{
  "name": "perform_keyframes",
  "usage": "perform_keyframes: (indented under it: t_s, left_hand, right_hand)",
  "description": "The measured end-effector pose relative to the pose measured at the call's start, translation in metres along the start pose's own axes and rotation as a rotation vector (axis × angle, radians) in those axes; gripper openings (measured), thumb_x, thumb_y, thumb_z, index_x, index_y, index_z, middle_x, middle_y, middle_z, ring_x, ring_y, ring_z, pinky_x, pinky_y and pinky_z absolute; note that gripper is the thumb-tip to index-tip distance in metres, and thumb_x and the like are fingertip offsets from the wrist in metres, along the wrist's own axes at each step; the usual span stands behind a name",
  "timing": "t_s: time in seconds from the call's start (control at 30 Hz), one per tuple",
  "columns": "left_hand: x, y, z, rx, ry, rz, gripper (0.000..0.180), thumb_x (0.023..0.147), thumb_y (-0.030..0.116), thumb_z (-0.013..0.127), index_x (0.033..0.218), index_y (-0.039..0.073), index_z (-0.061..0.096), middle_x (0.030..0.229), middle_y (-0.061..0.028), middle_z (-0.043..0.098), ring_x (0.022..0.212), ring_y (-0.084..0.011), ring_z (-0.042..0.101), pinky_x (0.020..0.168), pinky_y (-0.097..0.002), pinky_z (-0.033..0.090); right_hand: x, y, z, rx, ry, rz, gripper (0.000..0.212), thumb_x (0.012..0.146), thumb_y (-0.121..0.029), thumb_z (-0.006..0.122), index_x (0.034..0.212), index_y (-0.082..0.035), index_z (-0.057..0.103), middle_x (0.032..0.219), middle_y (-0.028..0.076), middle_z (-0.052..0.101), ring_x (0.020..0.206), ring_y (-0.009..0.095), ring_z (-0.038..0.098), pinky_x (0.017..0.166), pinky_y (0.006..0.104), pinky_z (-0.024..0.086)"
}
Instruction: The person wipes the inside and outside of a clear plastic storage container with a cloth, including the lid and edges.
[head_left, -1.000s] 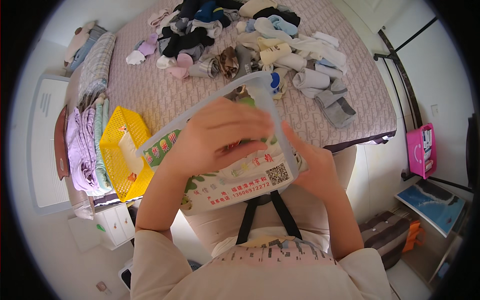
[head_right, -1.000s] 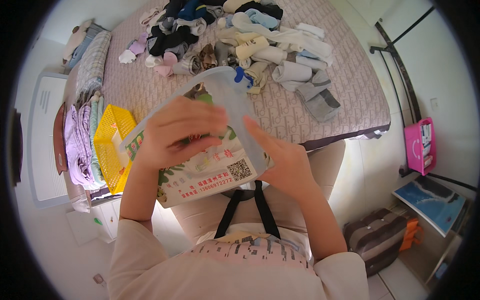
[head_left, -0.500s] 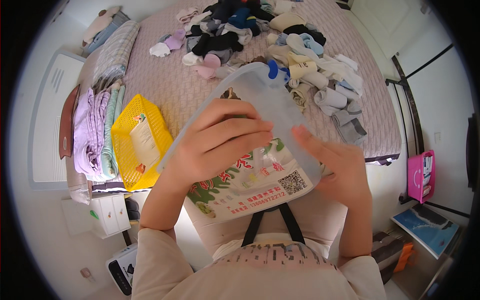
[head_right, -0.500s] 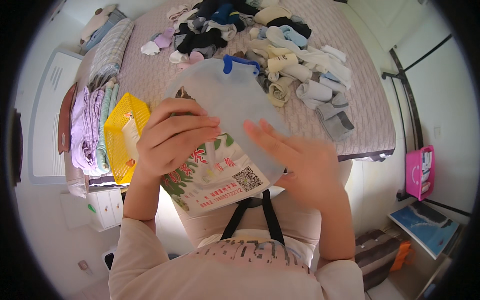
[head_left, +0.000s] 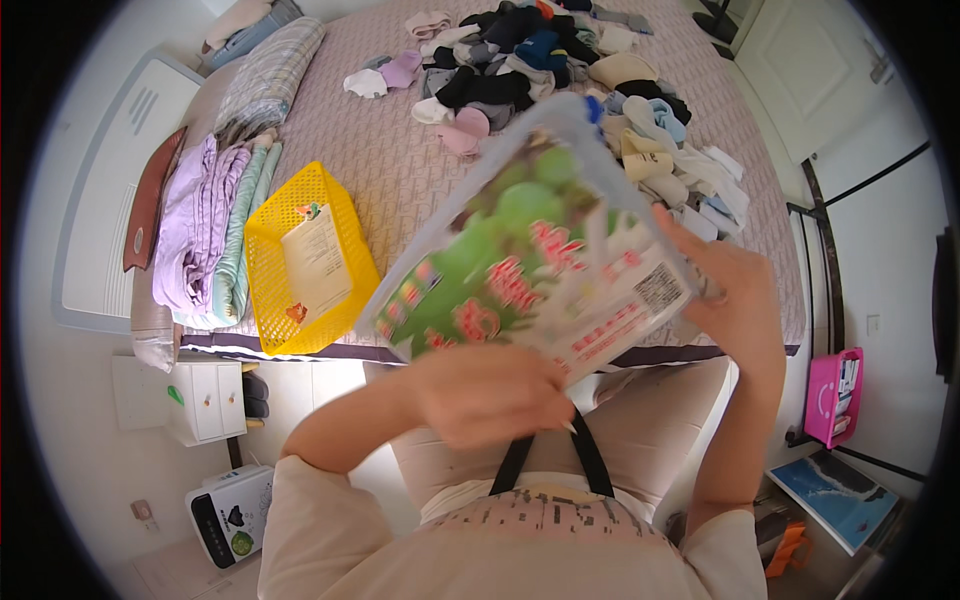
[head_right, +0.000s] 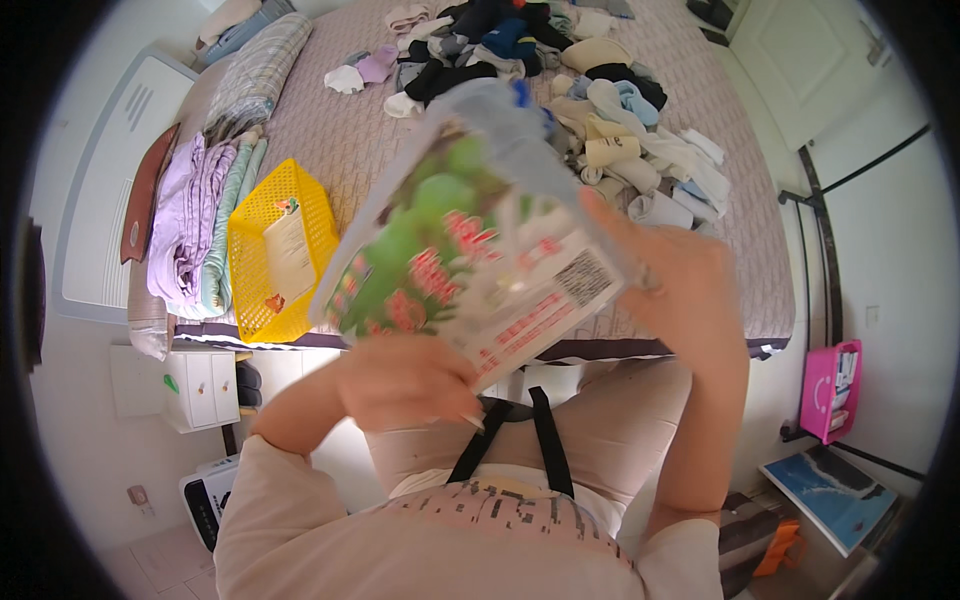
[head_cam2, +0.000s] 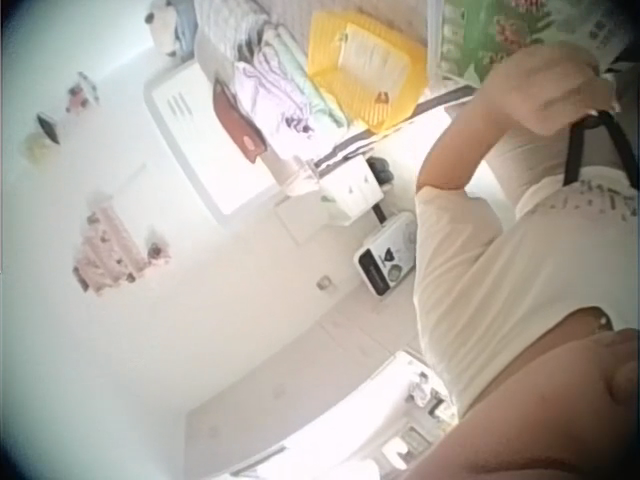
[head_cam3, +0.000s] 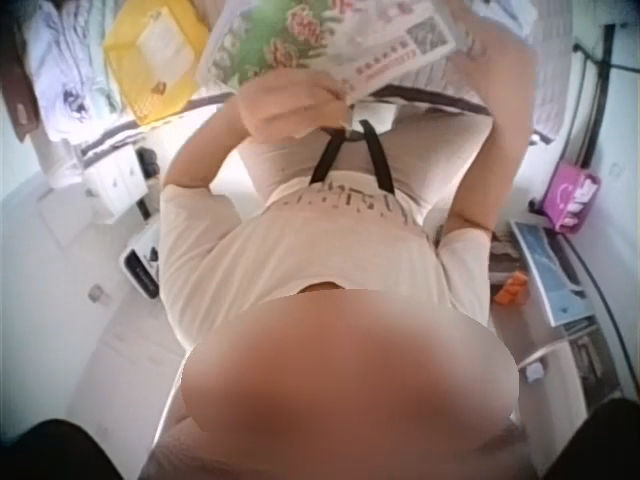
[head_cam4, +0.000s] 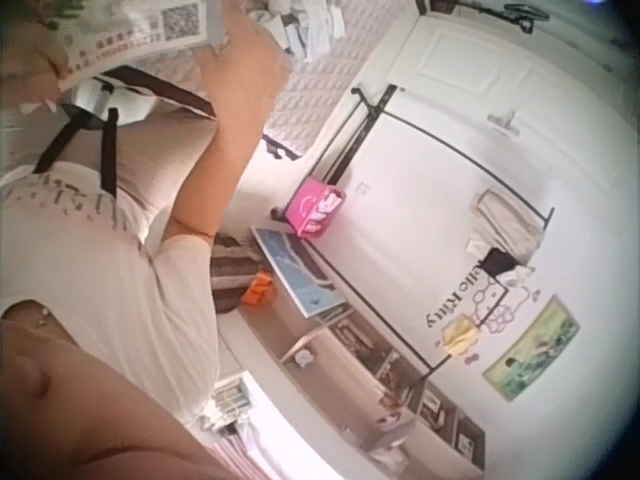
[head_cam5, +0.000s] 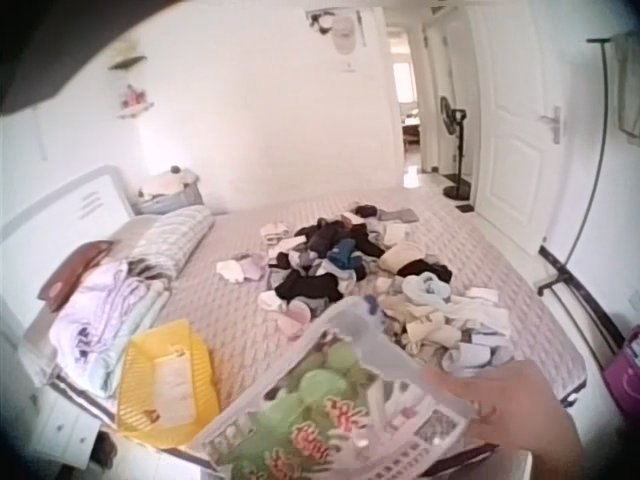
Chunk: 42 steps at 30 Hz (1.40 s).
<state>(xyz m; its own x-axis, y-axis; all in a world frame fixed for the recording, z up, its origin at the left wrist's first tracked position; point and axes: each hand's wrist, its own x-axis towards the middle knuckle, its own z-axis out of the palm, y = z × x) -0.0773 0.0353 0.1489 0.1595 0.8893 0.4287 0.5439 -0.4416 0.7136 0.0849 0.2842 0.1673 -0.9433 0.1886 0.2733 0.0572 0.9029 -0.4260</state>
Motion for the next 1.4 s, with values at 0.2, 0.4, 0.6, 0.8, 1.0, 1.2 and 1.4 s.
perform_keyframes:
  t_s: [0.2,0.4,0.6,0.8,1.0,1.2,1.4]
  left_hand:
    - [0.015,-0.014,-0.012,0.623,0.584,-0.069,0.022,0.078,0.008,0.076,0.099,0.002,0.073,0.098,-0.0069,0.068,0.098,-0.0305,0.063,0.083,-0.0375,0.052]
    - [0.052,-0.007,-0.031,0.735,0.521,-0.076,0.031,0.069,0.010,0.082,0.100,0.011,0.077,0.099,-0.0044,0.065,0.093,-0.0249,0.057,0.081,-0.0353,0.046]
    - [0.058,-0.015,-0.044,0.562,0.394,-0.014,0.028,0.068,0.008,0.084,0.095,0.010,0.078,0.086,-0.0012,0.063,0.077,-0.0200,0.056,0.068,-0.0312,0.045]
    - [0.043,-0.013,-0.037,0.246,0.358,-0.146,0.025,0.069,0.005,0.084,0.094,0.007,0.078,0.083,-0.0041,0.063,0.069,-0.0160,0.057,0.060,-0.0272,0.044]
    - [0.042,-0.024,0.004,0.288,0.474,-0.258,0.019,0.077,0.002,0.080,0.094,0.007,0.077,0.085,-0.0059,0.065,0.073,-0.0162,0.062,0.061,-0.0277,0.048]
    - [0.041,-0.019,0.022,0.100,0.629,-0.597,0.015,0.083,0.000,0.076,0.098,0.003,0.077,0.086,-0.0061,0.070,0.062,-0.0085,0.063,0.052,-0.0213,0.046]
    - [0.039,0.011,0.066,-0.155,0.651,-0.618,0.008,0.087,-0.001,0.073,0.095,-0.002,0.074,0.081,-0.0083,0.068,0.060,-0.0110,0.066,0.052,-0.0210,0.049]
  right_hand:
    - [0.004,-0.010,0.005,0.131,0.116,-0.065,0.076,0.060,-0.003,0.074,0.133,-0.020,0.065,0.102,0.006,0.074,0.060,0.024,0.056,0.057,0.0327,0.048]
    - [0.001,-0.022,-0.001,-0.007,0.060,-0.075,0.078,0.058,-0.003,0.073,0.134,-0.020,0.064,0.106,0.005,0.074,0.058,0.020,0.055,0.055,0.0298,0.047]
    - [-0.003,-0.016,0.006,0.095,0.121,-0.103,0.080,0.057,-0.002,0.074,0.135,-0.020,0.064,0.107,0.006,0.074,0.059,0.021,0.056,0.056,0.0301,0.047]
    - [-0.004,-0.009,0.007,0.098,0.117,-0.071,0.078,0.059,-0.003,0.076,0.134,-0.021,0.064,0.102,0.010,0.073,0.062,0.024,0.059,0.057,0.0323,0.048]
    - [-0.011,0.020,0.024,0.213,0.133,0.128,0.073,0.066,-0.001,0.077,0.134,-0.024,0.064,0.089,0.016,0.068,0.069,0.029,0.061,0.066,0.0363,0.051]
    - [-0.030,0.018,0.025,0.149,0.217,0.170,0.064,0.067,-0.006,0.083,0.129,-0.014,0.066,0.109,0.015,0.071,0.091,0.030,0.068,0.083,0.0340,0.054]
    - [-0.050,-0.037,0.044,0.645,0.272,0.024,0.049,0.069,-0.006,0.086,0.116,-0.003,0.071,0.112,0.014,0.072,0.094,0.025,0.070,0.082,0.0332,0.056]
